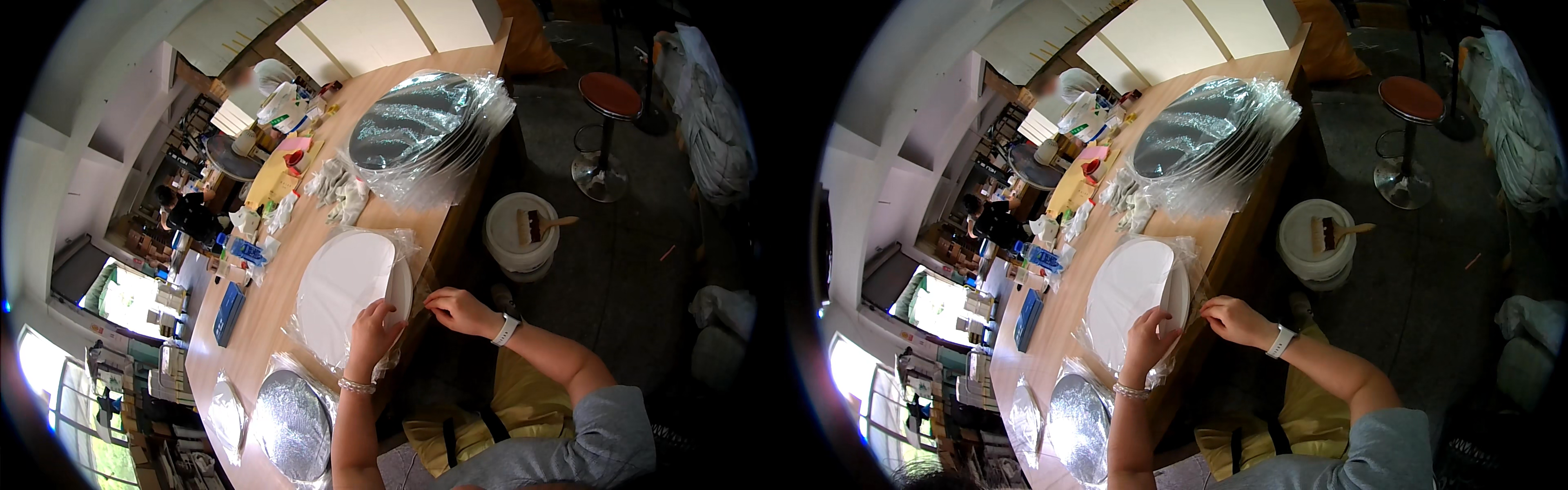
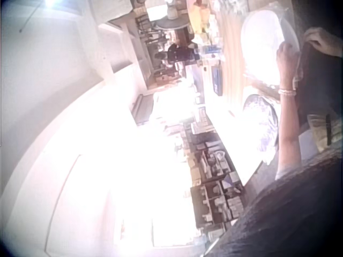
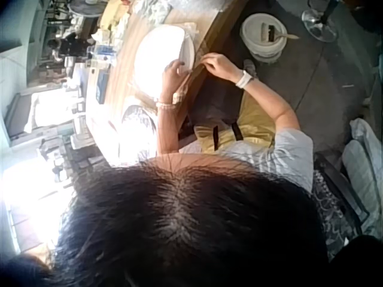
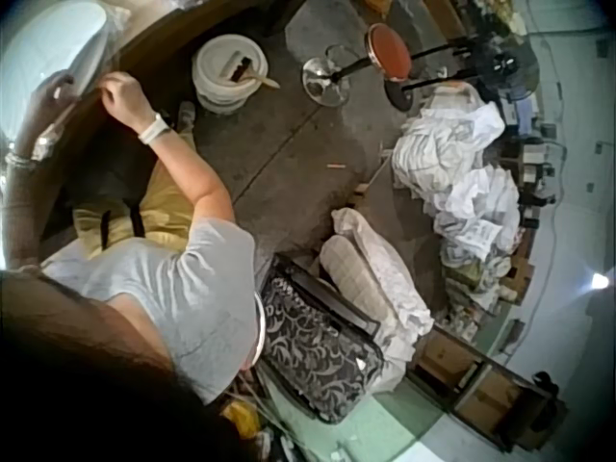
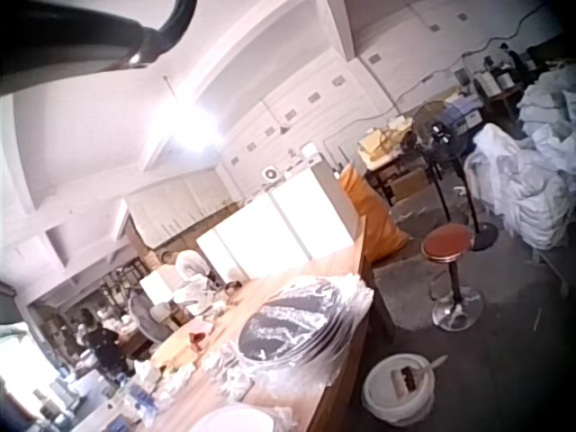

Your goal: The person wraps circular objects in clear plastic film. They pick up a white circular disc, place it on a black circular base, and wrap the pair in plastic. The person repeats this process for multiple units, stacking the wrapped items on the table.

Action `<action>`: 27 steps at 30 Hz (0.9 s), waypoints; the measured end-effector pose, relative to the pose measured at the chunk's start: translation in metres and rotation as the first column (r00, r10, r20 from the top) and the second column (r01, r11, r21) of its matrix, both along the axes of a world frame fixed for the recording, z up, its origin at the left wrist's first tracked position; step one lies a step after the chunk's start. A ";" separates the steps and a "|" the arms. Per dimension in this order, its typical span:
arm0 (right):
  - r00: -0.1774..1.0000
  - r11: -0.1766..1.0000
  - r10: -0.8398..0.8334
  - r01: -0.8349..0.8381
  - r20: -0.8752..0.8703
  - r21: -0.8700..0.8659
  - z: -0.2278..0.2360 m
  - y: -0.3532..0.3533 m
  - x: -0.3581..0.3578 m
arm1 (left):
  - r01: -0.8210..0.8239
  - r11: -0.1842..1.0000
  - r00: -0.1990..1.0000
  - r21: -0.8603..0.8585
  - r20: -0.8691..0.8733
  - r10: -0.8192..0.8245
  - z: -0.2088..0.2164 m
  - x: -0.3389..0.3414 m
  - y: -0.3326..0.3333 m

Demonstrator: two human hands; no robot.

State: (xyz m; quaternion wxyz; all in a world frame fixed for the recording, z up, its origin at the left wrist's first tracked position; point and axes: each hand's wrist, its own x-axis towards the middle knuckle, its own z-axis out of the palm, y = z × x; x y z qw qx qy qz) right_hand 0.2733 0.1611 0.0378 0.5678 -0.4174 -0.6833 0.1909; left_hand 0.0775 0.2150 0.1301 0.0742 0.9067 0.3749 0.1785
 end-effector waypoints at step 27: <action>1.000 1.000 0.016 -0.016 -0.017 -0.017 -0.002 0.001 0.002 | -0.030 0.999 0.999 0.017 -0.042 0.031 -0.002 0.005 0.001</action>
